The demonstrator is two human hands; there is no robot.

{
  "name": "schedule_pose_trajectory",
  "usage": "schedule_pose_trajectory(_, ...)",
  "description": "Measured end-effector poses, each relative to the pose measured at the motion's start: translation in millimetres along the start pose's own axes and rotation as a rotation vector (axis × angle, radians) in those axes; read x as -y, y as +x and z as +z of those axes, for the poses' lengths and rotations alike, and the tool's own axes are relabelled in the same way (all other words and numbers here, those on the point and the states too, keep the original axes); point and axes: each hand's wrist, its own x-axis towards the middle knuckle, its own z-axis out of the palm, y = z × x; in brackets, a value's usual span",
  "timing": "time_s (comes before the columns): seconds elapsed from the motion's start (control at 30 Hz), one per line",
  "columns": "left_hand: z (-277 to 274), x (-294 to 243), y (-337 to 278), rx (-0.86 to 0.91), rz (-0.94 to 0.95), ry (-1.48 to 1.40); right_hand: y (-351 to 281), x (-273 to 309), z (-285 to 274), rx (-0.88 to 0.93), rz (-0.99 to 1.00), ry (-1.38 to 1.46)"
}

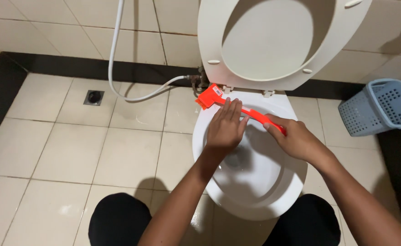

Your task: The person uses a red toilet brush to scrub the inside of a white toilet bowl and the underside of the toilet seat. The person scrubs the bowl's interior surfaces and the seat's underside repeatedly.

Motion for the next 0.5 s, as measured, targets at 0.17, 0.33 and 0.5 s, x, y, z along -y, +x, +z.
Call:
schedule_pose_trajectory(0.17,-1.9,4.9,1.9,0.0,0.053,-0.016,0.7,-6.5,10.7,-0.035,0.004,0.036)
schedule_pose_trajectory(0.33,-8.3,5.1,0.8,0.01,0.099,-0.012,-10.8,7.1,15.6,-0.003,0.148,0.1)
schedule_pose_trajectory(0.5,-11.2,-2.5,0.4,0.018,0.143,-0.033,-19.9,-14.9,28.6,-0.111,0.039,0.153)
